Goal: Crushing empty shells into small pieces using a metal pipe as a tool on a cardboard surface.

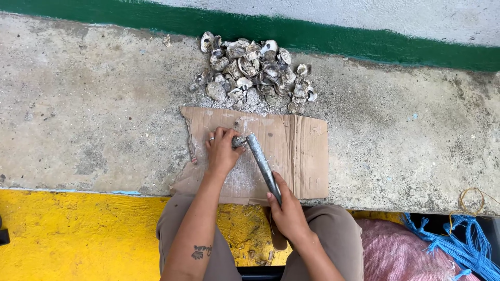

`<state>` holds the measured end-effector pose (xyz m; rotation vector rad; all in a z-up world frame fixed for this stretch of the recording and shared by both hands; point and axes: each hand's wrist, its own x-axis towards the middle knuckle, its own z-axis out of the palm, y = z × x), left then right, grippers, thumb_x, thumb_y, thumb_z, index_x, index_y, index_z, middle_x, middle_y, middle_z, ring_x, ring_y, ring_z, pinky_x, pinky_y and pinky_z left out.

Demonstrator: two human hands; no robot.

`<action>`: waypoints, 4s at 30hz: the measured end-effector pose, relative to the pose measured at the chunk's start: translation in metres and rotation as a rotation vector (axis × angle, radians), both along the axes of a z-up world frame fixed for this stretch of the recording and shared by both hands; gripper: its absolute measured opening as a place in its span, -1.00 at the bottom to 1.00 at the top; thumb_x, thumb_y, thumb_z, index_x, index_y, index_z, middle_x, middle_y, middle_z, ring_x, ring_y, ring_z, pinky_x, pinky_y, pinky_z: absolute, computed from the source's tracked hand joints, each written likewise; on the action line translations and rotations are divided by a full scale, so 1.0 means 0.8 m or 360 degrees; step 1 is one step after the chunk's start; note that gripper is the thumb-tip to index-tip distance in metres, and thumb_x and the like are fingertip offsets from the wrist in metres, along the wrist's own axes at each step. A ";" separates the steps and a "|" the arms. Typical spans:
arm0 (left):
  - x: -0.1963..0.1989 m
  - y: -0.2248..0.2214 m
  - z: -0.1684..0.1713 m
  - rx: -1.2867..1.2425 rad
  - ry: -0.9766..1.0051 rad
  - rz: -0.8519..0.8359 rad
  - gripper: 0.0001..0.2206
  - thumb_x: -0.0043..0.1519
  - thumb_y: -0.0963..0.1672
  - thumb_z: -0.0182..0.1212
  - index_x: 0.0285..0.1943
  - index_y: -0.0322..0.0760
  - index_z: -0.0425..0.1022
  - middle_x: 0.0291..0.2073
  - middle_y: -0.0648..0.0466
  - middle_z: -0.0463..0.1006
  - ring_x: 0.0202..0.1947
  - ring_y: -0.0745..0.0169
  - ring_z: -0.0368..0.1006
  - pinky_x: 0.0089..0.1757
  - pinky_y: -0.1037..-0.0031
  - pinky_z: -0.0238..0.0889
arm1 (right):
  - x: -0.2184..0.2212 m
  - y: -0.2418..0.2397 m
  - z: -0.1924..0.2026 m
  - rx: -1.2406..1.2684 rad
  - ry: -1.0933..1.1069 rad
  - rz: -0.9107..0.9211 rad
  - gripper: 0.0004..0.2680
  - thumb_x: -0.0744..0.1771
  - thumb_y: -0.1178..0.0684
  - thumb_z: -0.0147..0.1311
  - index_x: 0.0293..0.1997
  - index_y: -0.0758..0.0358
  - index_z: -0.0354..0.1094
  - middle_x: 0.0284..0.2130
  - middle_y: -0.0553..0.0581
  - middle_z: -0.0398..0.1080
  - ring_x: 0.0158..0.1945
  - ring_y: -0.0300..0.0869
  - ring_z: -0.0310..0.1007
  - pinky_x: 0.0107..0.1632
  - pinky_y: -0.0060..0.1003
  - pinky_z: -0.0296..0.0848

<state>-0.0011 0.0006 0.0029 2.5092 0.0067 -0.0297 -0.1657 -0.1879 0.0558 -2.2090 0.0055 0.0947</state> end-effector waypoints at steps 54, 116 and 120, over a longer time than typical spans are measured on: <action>0.162 -0.006 0.029 -0.0608 -0.0204 -0.0234 -0.82 0.18 -0.21 0.39 -0.06 -0.18 0.61 -0.11 0.08 0.55 -0.10 0.27 0.52 0.02 0.33 0.42 | 0.017 -0.005 0.002 0.0046 0.0459 -0.0245 -0.53 0.39 -0.04 -0.04 0.49 -0.04 -0.14 -0.39 0.35 0.48 -0.33 0.08 0.57 -0.22 -0.01 0.46; -0.016 0.033 -0.003 0.0216 0.0122 -0.0036 -0.60 0.01 -0.14 0.47 0.05 0.01 0.55 0.04 0.07 0.45 0.18 -0.09 0.33 0.14 0.04 0.11 | -0.007 0.013 0.015 0.0253 0.0502 -0.0136 -0.53 0.38 -0.02 0.01 0.49 0.01 -0.04 -0.53 0.11 0.35 -0.49 -0.21 0.37 -0.36 -0.24 0.40; -0.012 0.028 0.000 0.0172 0.0188 -0.0048 -0.62 0.02 -0.18 0.42 0.04 0.00 0.52 0.02 0.05 0.46 0.16 -0.13 0.34 0.10 0.00 0.14 | -0.003 0.013 0.022 0.0156 0.0511 -0.0102 -0.56 0.38 0.01 0.01 0.46 0.05 -0.01 -0.51 0.18 0.41 -0.46 -0.15 0.39 -0.31 -0.17 0.41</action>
